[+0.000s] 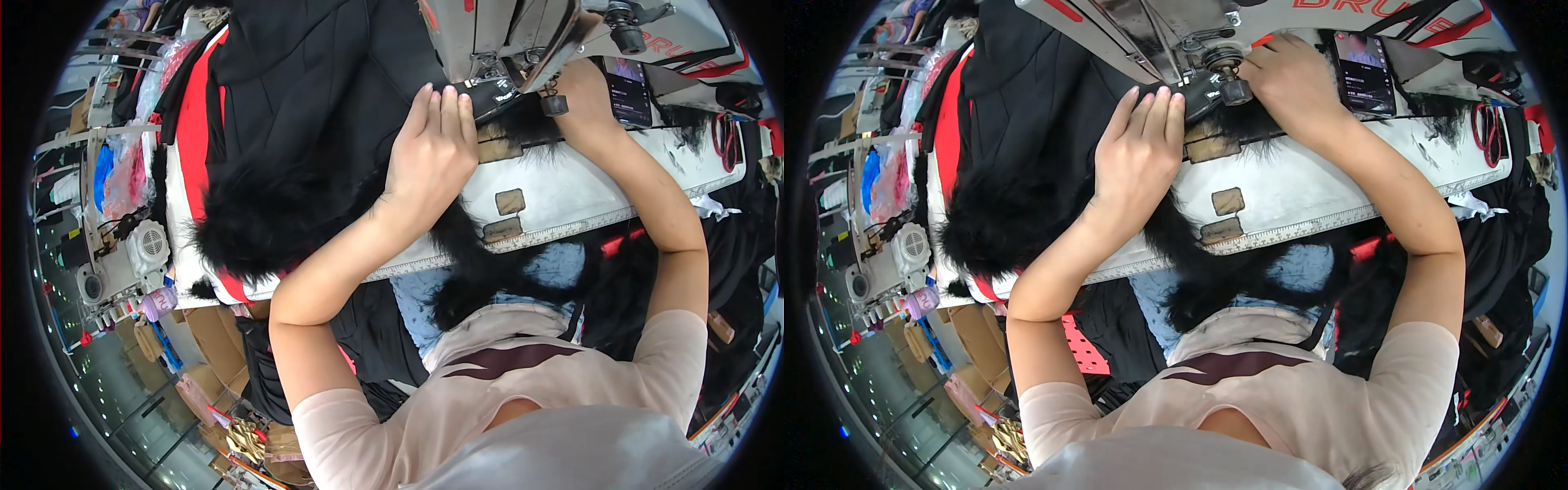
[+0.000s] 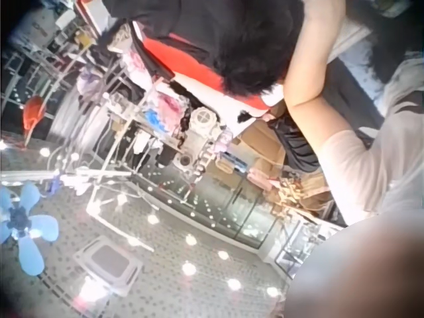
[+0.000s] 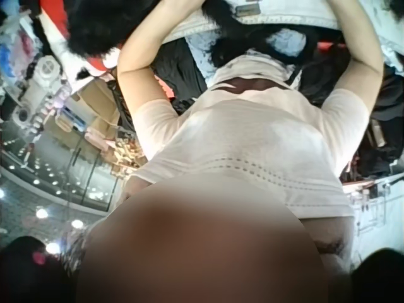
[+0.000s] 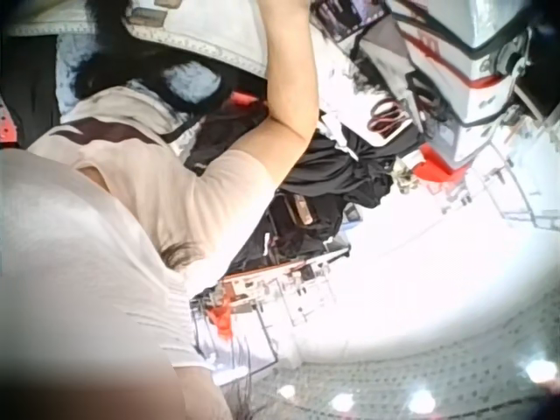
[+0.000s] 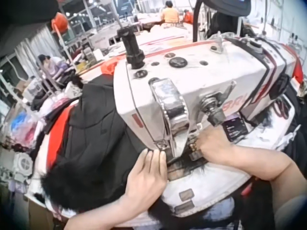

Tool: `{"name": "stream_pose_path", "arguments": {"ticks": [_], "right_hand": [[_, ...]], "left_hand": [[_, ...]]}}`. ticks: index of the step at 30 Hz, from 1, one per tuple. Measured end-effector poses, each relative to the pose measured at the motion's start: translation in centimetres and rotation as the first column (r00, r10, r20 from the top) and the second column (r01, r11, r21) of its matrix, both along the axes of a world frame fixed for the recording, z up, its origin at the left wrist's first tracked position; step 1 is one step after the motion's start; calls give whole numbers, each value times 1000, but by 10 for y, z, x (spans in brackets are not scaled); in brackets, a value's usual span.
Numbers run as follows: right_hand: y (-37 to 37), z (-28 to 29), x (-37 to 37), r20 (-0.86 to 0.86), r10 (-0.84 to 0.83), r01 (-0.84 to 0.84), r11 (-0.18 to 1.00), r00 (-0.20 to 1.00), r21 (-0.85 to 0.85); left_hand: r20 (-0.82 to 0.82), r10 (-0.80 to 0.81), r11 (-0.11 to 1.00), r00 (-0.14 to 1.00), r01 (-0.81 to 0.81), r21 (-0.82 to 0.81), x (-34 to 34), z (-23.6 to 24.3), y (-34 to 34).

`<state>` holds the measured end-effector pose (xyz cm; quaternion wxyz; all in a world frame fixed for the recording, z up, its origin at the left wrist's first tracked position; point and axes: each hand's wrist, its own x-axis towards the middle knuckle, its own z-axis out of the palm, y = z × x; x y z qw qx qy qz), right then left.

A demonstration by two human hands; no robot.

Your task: Sewing black fur trim onto a garment using an industrial sewing machine.

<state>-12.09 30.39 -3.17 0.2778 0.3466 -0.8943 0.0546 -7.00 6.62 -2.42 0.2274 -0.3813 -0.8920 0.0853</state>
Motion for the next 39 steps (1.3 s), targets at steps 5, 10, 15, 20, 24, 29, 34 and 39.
{"name": "stream_pose_path", "arguments": {"ticks": [5,10,15,20,24,29,34,39], "right_hand": [[0,4,-1,26,-18,18,1000,1000,15],[3,1,-6,12,-9,9,1000,1000,-11],[5,-1,-8,40,31,-29,999,999,-35],[7,-3,-8,64,57,-57,998,996,-6],[9,-3,-8,70,89,-87,996,994,-24],[7,-2,-9,82,78,-78,997,994,-10],[8,-8,-14,70,77,-76,997,995,-15],[12,-7,-14,99,114,-113,993,989,-18]], "left_hand": [[11,-9,999,1000,9,42,-6,-1,1],[18,-23,995,1000,21,100,-12,-3,1],[-11,8,990,1000,-6,144,-11,-4,0],[42,100,990,994,-103,93,2,4,2],[24,66,994,998,-68,81,1,5,1],[29,19,994,999,-22,102,-1,1,-4],[96,53,987,994,-67,149,-2,4,-3],[119,103,987,988,-117,114,1,6,-1]]}}
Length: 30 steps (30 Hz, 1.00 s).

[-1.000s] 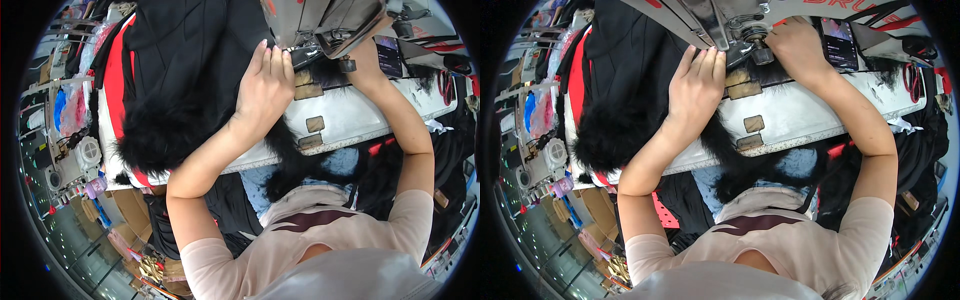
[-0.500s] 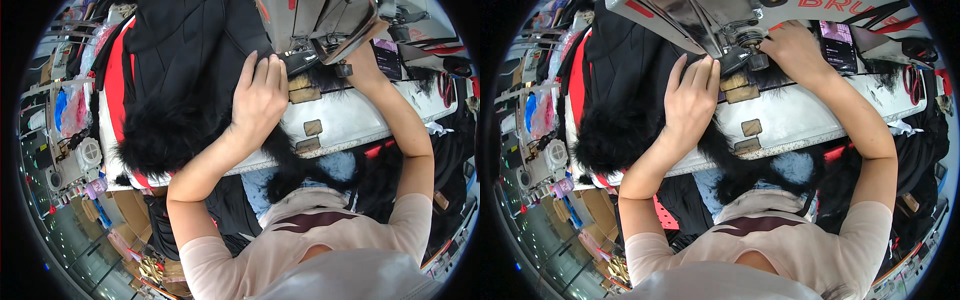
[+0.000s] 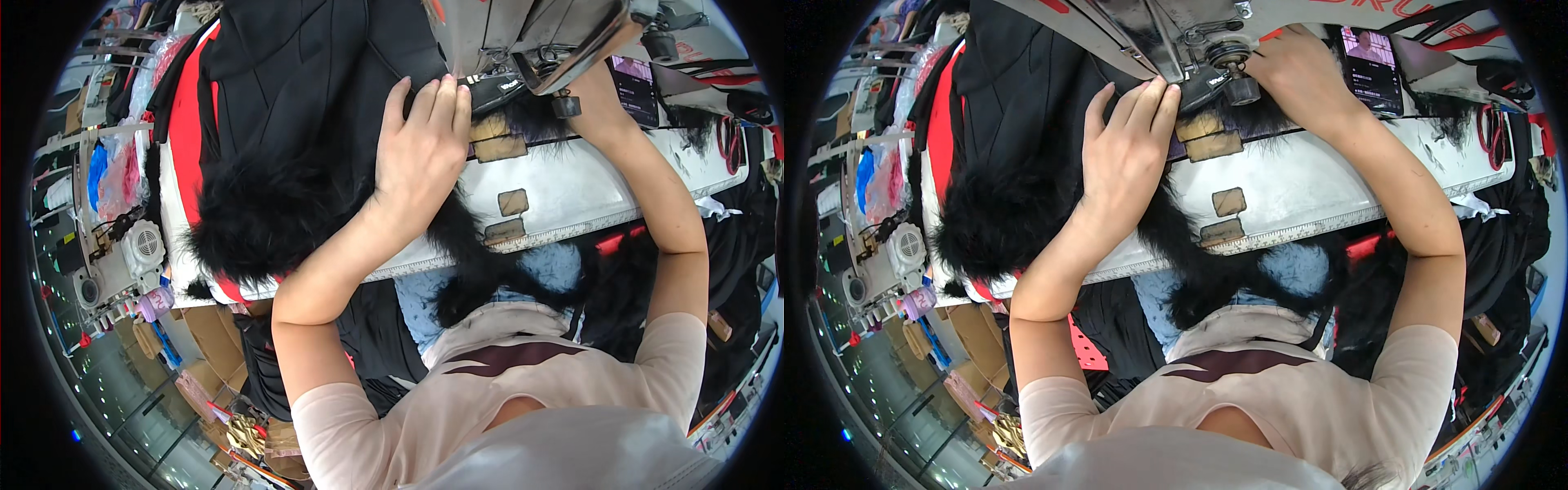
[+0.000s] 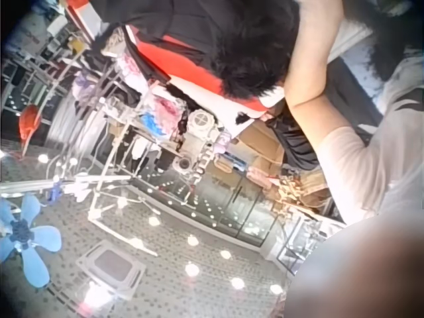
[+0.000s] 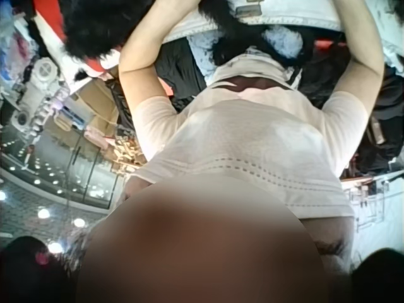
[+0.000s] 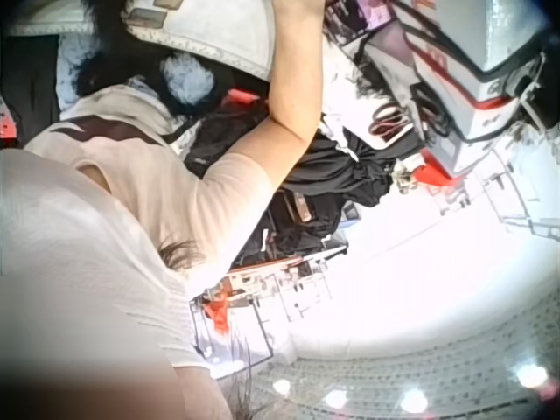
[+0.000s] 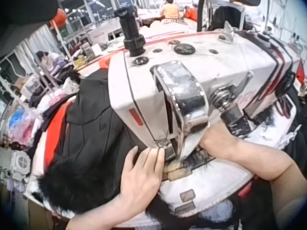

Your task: Sewing black fur trim onto a garment using an industrial sewing machine.

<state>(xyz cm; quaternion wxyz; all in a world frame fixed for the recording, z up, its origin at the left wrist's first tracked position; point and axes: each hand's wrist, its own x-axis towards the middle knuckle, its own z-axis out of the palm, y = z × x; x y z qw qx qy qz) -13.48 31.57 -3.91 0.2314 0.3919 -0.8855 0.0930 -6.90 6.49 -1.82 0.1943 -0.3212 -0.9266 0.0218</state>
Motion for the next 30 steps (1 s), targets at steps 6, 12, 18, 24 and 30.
{"name": "stream_pose_path", "arguments": {"ticks": [6,12,18,24,30], "right_hand": [[0,2,0,-8,11,-11,1000,1000,-15],[9,-3,-2,-15,-21,20,998,1000,-61],[12,-9,-3,-52,-24,22,999,998,-47],[10,-18,-10,-93,42,-48,996,995,-70],[1,-6,-6,-60,14,-19,997,998,-75]], "left_hand": [[-14,29,998,999,-30,-55,1,0,1],[-39,19,998,999,-21,-65,1,-3,-1],[-62,-26,998,998,22,-66,0,-10,-3],[-76,12,997,997,-17,-69,0,-9,0],[-72,17,999,997,-21,-49,0,-8,1]]}}
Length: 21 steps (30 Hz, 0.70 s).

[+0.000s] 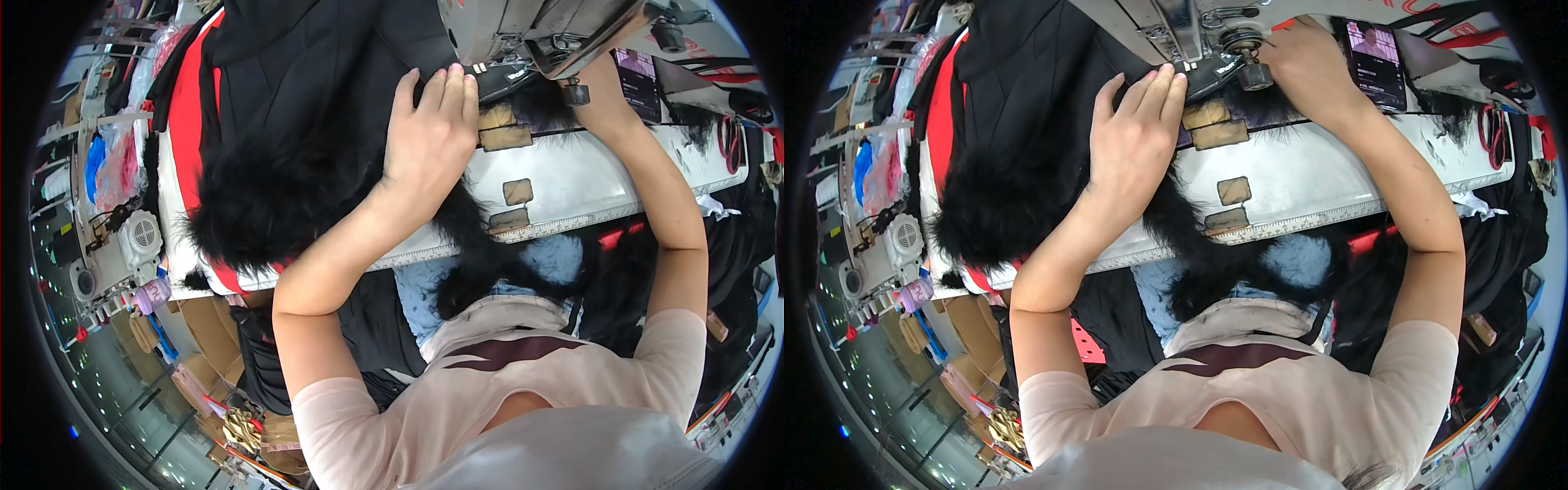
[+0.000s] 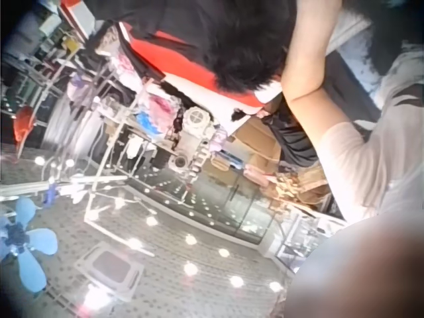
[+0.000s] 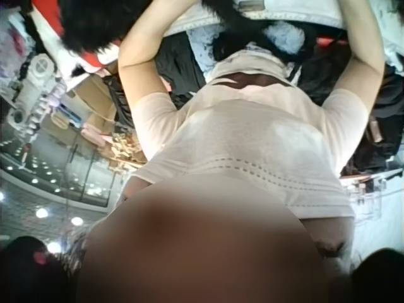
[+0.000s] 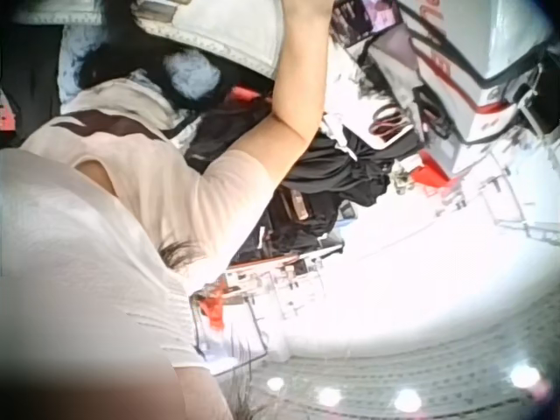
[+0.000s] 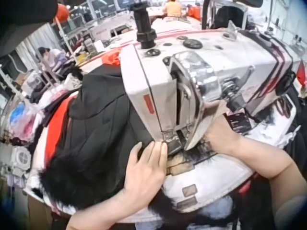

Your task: Sewing black fur trim onto a garment using an industrial sewing machine.

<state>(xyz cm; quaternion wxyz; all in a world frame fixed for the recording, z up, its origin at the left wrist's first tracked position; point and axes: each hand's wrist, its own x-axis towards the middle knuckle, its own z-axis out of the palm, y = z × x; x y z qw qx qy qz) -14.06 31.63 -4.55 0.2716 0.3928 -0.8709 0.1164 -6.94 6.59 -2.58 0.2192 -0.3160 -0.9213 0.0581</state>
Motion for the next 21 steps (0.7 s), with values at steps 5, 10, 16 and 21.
{"name": "stream_pose_path", "arguments": {"ticks": [5,10,16,21], "right_hand": [[-1,8,4,-63,-28,32,998,998,63],[6,6,4,-67,-31,39,993,997,113],[21,-6,6,210,-160,110,967,964,230],[33,-22,-5,240,-59,39,996,969,86]], "left_hand": [[4,-12,1000,1000,12,11,-3,1,1],[7,-64,998,998,64,-12,-6,-2,2],[-37,-89,995,995,91,40,-6,-2,0],[-39,-96,993,995,99,69,-15,-1,3]]}}
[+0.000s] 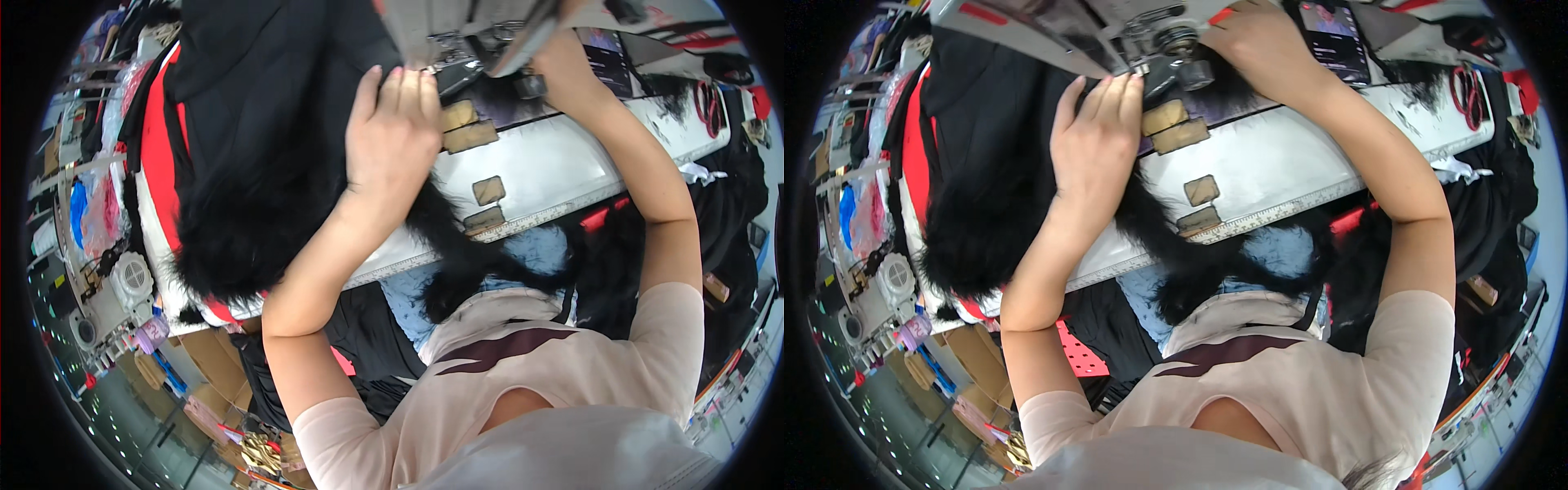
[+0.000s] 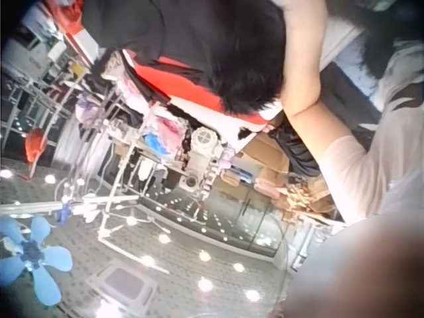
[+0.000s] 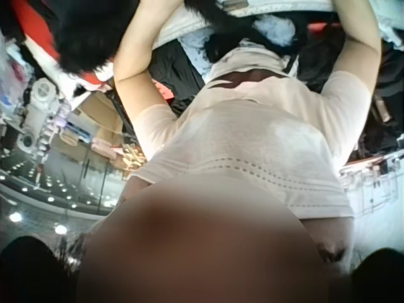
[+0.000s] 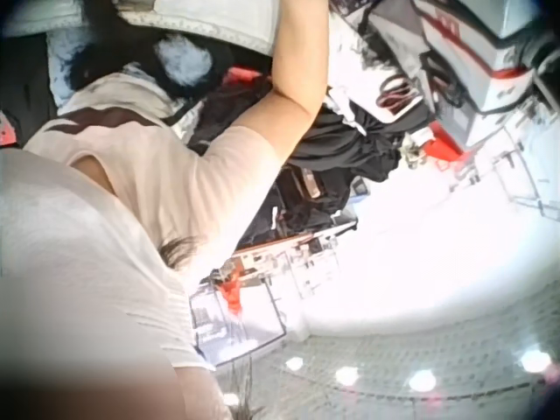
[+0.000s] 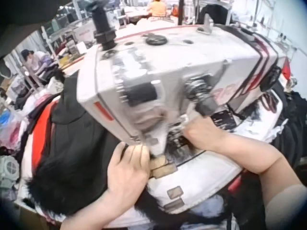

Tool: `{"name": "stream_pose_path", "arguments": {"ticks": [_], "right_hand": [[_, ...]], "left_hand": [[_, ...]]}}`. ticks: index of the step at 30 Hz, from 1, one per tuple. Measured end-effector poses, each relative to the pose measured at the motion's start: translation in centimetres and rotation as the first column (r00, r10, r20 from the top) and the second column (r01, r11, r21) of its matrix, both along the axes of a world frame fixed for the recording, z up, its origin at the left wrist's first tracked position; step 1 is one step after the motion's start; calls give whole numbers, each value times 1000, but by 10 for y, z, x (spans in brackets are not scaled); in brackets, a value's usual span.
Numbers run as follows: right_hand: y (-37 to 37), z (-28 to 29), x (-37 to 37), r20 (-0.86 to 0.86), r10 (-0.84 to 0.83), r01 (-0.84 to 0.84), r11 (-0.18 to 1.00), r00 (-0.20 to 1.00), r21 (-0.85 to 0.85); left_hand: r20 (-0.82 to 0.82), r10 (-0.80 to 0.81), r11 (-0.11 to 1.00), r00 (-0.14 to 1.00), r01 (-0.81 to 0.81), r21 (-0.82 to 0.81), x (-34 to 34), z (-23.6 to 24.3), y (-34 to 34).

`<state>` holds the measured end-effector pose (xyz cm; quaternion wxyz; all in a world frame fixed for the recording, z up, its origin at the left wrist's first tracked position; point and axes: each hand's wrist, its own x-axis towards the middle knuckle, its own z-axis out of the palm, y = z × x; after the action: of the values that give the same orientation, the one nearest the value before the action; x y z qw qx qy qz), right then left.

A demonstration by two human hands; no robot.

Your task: Sewing black fur trim onto a garment using an industrial sewing machine.

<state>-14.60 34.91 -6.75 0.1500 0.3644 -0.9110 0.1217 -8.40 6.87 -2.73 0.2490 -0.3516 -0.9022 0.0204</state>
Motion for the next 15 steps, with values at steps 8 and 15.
{"name": "stream_pose_path", "arguments": {"ticks": [8,15], "right_hand": [[-12,2,0,-180,3,12,997,984,80],[-9,-4,-2,-155,-56,88,974,986,207]], "left_hand": [[-42,87,992,995,-90,-89,11,8,2],[-73,80,981,994,-92,-171,8,13,-2]]}}
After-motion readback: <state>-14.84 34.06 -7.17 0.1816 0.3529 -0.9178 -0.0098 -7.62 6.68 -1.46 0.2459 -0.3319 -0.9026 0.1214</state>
